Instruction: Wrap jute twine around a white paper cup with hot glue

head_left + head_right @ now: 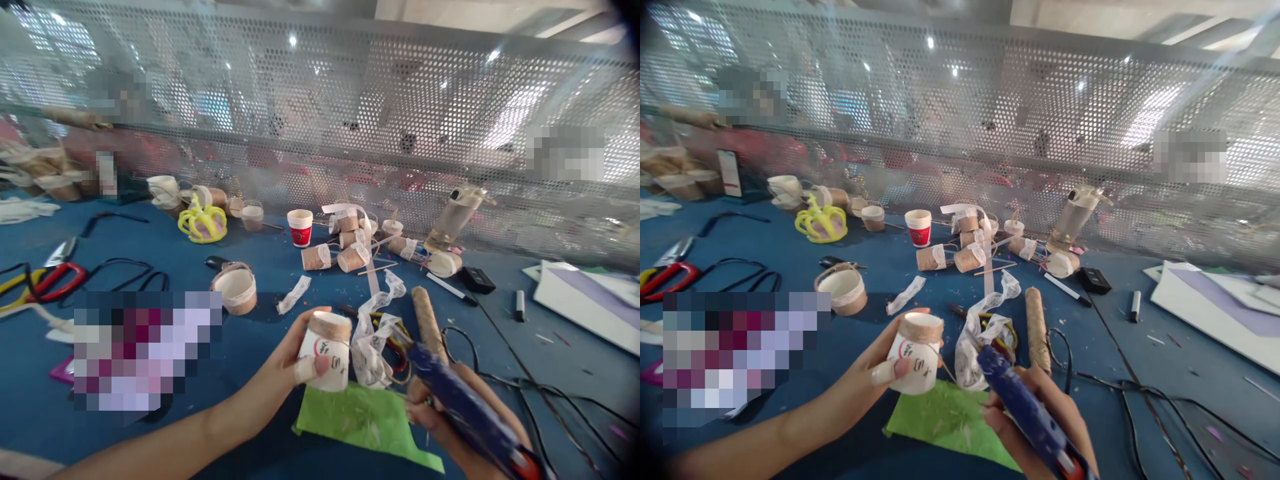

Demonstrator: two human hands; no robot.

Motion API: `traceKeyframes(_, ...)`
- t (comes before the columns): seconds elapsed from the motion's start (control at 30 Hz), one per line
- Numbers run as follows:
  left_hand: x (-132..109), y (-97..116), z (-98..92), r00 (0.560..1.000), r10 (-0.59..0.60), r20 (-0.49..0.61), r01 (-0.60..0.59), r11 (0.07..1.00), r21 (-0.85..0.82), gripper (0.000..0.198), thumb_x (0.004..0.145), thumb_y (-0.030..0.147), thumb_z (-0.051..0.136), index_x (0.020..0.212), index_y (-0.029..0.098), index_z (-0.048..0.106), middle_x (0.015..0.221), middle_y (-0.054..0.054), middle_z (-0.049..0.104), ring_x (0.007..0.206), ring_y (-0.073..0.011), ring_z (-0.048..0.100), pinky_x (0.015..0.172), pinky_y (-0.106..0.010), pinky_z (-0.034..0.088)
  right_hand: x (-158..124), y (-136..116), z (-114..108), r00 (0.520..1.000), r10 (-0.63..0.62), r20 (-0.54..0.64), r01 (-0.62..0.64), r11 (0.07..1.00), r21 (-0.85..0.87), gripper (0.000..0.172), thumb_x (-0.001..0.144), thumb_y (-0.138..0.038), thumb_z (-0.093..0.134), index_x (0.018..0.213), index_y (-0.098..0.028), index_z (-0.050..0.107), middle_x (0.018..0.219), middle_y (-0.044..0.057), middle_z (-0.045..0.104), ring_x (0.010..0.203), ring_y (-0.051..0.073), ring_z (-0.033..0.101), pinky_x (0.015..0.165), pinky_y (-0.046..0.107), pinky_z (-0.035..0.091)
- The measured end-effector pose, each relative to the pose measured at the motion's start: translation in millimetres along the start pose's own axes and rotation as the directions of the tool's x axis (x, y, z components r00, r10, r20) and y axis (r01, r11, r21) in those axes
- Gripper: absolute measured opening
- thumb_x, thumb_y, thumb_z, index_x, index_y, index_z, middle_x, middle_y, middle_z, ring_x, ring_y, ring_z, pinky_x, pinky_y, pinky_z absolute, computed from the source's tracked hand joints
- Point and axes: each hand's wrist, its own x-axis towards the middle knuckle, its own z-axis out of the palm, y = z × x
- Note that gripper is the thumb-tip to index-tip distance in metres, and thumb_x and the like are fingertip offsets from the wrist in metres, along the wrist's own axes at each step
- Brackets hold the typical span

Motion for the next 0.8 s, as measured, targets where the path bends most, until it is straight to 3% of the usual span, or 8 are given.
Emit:
traceKeyframes(0.1,1,3,-0.3,0.999,0.001,-0.044,-0.001,1.0,-0.014,0.066,0.082,0.04,0.074,0.14,0.034,0.044,0.132,-0.007,0.06,0.11,-0.026,0.06,0.095,-0.038,0.042,6,3,10,0.997,0.006,0.074,-0.013,0.996,0.088,0.017,0.081,-0.04,0.072,0.077,-0.024,0.069,0.072,0.0,0.073,0.059,0.017,0.067,0.055,0.023,0.055)
traceKeyframes(0.17,1,4,-0.4,0.999,-0.003,-0.039,0.001,0.999,-0.041,0.068,0.082,0.038,0.074,0.142,0.035,0.041,0.134,-0.006,0.06,0.108,-0.0259,0.061,0.094,-0.039,0.044,10,10,8,0.999,-0.018,0.027,0.017,0.999,0.032,0.014,0.08,-0.038,0.073,0.085,-0.025,0.071,0.084,0.001,0.075,0.071,0.02,0.071,0.065,0.025,0.058)
traceKeyframes(0.27,0,4,-1.7,1.0,0.001,-0.025,-0.002,0.998,-0.059,0.069,0.084,0.036,0.072,0.145,0.037,0.037,0.133,-0.006,0.06,0.11,-0.0272,0.062,0.095,-0.041,0.044,14,23,-6,0.996,-0.018,-0.083,0.008,0.994,-0.112,0.025,0.08,-0.037,0.074,0.101,-0.025,0.07,0.092,0.002,0.075,0.081,0.022,0.073,0.075,0.026,0.06)
traceKeyframes(0.33,0,3,-2.9,1.0,0.005,-0.027,-0.006,0.998,-0.055,0.07,0.084,0.036,0.071,0.145,0.037,0.037,0.134,-0.007,0.059,0.112,-0.0283,0.061,0.097,-0.042,0.043,15,31,-17,0.991,0.011,-0.13,-0.033,0.985,-0.167,0.032,0.081,-0.039,0.073,0.108,-0.023,0.068,0.092,0.004,0.076,0.08,0.024,0.074,0.068,0.025,0.061)
traceKeyframes(0.4,0,2,-3.5,1.0,0.01,-0.017,-0.011,0.999,-0.053,0.07,0.084,0.037,0.072,0.145,0.037,0.037,0.134,-0.007,0.059,0.112,-0.0289,0.061,0.096,-0.044,0.043,15,34,-23,0.989,0.033,-0.142,-0.065,0.972,-0.225,0.025,0.081,-0.041,0.073,0.097,-0.021,0.07,0.087,0.005,0.076,0.076,0.024,0.074,0.061,0.024,0.06)
traceKeyframes(0.5,-2,2,-3.5,1.0,0.003,0.013,-0.003,0.999,-0.045,0.069,0.085,0.037,0.071,0.145,0.037,0.036,0.136,-0.008,0.057,0.111,-0.0287,0.061,0.095,-0.043,0.043,13,27,-18,0.999,0.035,-0.038,-0.04,0.988,-0.149,0.018,0.083,-0.04,0.07,0.08,-0.023,0.065,0.071,0.001,0.068,0.063,0.02,0.068,0.053,0.023,0.054)
traceKeyframes(0.6,-4,2,-3.9,0.999,-0.011,0.052,0.012,1.0,-0.025,0.069,0.085,0.036,0.07,0.145,0.038,0.036,0.141,-0.008,0.053,0.114,-0.029,0.059,0.094,-0.042,0.044,8,15,-4,0.996,0.034,0.078,-0.031,0.999,-0.039,0.022,0.085,-0.039,0.067,0.071,-0.023,0.06,0.06,-0.003,0.057,0.047,0.013,0.052,0.045,0.022,0.045)
traceKeyframes(0.8,-4,2,-4.7,0.995,-0.019,0.101,0.018,1.0,0.008,0.071,0.085,0.041,0.071,0.145,0.039,0.034,0.133,-0.007,0.056,0.115,-0.0295,0.059,0.096,-0.042,0.043,5,16,6,0.968,-0.059,0.246,0.043,0.997,0.068,0.026,0.088,-0.031,0.06,0.067,-0.023,0.048,0.063,-0.002,0.05,0.052,0.012,0.044,0.046,0.023,0.038)
